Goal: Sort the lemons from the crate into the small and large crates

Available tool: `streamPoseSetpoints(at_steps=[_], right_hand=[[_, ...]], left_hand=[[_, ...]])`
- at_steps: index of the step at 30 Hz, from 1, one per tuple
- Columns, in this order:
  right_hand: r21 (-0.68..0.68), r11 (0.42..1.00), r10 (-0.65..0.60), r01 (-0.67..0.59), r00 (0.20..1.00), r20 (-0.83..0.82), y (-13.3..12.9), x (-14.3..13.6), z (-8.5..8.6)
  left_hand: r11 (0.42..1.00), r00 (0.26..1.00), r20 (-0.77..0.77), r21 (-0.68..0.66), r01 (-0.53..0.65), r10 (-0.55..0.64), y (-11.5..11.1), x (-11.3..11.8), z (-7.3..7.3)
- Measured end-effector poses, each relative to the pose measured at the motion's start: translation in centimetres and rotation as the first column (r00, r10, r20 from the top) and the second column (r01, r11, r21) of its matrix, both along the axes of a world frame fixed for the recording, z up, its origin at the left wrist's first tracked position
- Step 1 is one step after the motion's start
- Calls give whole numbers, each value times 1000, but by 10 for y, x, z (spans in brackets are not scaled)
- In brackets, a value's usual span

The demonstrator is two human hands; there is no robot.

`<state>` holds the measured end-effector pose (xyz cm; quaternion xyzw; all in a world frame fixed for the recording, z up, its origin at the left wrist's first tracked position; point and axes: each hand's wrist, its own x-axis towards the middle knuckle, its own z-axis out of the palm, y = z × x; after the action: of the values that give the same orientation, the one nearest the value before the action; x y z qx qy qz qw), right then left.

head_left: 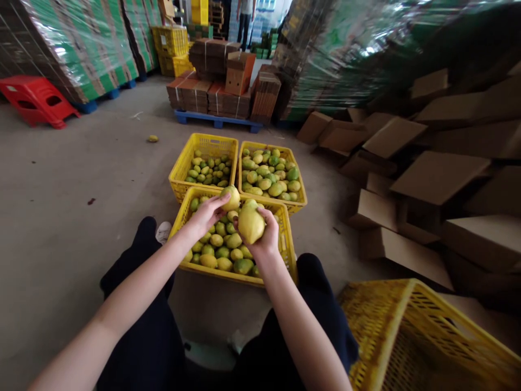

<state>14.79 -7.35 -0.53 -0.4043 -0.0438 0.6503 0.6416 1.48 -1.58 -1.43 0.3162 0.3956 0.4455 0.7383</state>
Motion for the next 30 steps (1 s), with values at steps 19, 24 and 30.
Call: streamPoseSetpoints(at_steps=[19, 24, 30], right_hand=[[-140, 989, -79, 37, 948, -308, 11, 18, 0], [-47, 998, 43, -52, 984, -175, 11, 19, -9], [293, 954, -209, 63, 841, 499, 8, 17, -16]], left_hand=[[941, 984, 179, -332, 59, 1, 1, 7, 18], [939, 983, 156, -315, 139, -93, 3, 5, 7], [972, 993, -73, 227, -69, 88, 3, -3, -2]])
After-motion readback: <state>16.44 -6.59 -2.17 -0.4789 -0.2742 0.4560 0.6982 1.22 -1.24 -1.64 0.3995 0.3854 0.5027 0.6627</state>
